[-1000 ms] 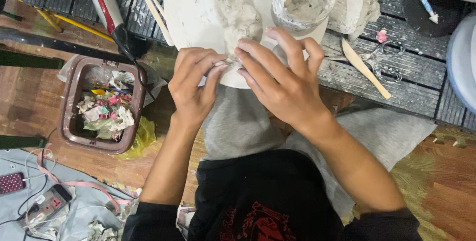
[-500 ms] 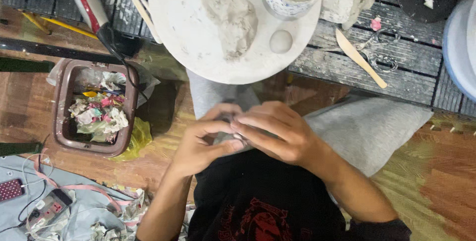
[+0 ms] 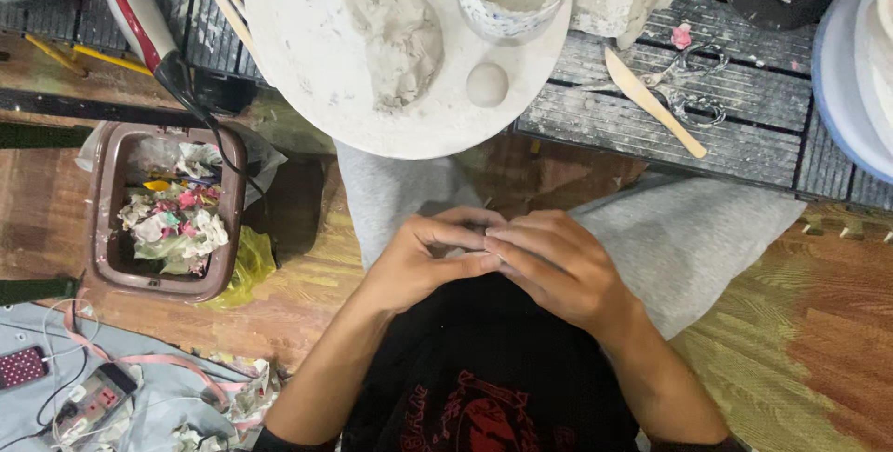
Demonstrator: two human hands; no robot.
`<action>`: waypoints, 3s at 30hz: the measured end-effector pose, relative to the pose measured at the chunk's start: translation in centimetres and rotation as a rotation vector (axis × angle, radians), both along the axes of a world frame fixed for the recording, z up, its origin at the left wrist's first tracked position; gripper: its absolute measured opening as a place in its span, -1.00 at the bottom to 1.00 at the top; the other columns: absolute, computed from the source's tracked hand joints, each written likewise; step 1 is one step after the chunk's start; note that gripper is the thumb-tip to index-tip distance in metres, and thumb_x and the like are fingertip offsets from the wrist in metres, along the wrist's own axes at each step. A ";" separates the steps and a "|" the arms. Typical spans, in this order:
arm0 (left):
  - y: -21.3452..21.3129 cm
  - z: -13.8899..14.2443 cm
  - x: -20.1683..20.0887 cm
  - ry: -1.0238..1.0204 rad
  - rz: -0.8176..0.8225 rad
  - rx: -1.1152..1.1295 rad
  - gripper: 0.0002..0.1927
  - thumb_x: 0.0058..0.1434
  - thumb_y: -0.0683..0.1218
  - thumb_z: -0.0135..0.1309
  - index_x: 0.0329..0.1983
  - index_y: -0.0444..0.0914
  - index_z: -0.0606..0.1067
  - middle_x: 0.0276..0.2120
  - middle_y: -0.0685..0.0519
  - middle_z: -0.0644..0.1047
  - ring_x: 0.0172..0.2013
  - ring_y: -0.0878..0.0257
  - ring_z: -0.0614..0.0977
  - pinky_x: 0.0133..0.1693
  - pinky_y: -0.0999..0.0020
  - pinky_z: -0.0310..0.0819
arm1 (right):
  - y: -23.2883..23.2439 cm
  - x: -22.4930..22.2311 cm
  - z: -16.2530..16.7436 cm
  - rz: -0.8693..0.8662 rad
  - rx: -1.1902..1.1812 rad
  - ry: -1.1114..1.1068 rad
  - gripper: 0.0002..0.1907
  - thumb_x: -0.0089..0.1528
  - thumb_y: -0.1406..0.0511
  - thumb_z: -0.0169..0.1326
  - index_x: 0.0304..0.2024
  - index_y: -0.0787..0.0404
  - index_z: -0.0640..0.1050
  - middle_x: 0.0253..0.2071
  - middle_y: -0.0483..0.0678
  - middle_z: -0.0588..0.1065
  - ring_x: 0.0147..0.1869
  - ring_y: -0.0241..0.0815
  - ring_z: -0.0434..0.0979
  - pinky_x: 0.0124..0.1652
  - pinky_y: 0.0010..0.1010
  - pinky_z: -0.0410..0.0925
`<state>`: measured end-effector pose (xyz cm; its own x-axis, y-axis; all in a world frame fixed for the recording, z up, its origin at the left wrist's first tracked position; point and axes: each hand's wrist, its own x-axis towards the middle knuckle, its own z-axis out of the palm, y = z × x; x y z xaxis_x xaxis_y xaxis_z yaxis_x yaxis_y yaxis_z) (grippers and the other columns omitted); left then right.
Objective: The person rolls a small piece of clay between their palms to form a ball, then uses a wooden modeling tool to smooth and shape the surface. They continue to refine the clay ball by hand and with the tool, occasionally adding small pieces of clay.
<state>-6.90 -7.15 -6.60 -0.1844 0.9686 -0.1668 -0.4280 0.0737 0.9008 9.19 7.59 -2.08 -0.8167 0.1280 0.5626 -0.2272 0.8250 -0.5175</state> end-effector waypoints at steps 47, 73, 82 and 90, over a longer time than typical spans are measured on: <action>3.2 0.3 2.0 -0.260 0.019 -0.187 -0.67 0.23 -0.20 0.32 -0.01 -0.52 0.64 -0.22 -0.25 0.64 -0.26 0.18 0.62 -0.19 0.35 0.54 | 1.5 1.2 -0.2 -0.185 0.038 0.067 -0.68 0.10 0.44 0.39 -0.12 0.31 0.59 -0.03 0.04 0.62 0.02 -0.03 0.66 -0.05 -0.19 0.49; 4.0 0.9 0.8 -0.254 -0.160 -0.114 -0.72 0.28 -0.20 0.21 0.00 -0.48 0.60 -0.16 -0.18 0.67 -0.16 0.17 0.69 -0.07 0.30 0.62 | 2.4 0.9 -0.9 -0.086 -0.140 0.149 -0.68 0.10 0.39 0.41 -0.15 0.34 0.60 -0.04 0.05 0.59 0.00 -0.05 0.68 -0.06 -0.24 0.57; 4.1 1.2 0.9 -0.025 -0.143 0.022 -0.75 0.41 -0.17 0.09 0.01 -0.46 0.59 -0.16 -0.09 0.67 -0.14 0.29 0.68 -0.06 0.46 0.60 | 2.3 1.2 0.1 -0.108 -0.221 0.007 -0.55 0.05 0.40 0.44 -0.03 0.33 0.60 0.03 0.06 0.56 0.10 -0.03 0.63 0.02 -0.29 0.57; 4.4 1.4 1.9 -0.143 -0.123 0.034 -0.67 0.47 -0.07 -0.05 0.03 -0.43 0.56 -0.16 -0.08 0.66 -0.13 0.24 0.70 -0.02 0.34 0.66 | 1.6 1.4 0.2 -0.217 -0.205 0.077 -0.62 0.07 0.45 0.41 -0.08 0.33 0.61 0.02 0.04 0.57 0.09 -0.03 0.64 0.04 -0.27 0.56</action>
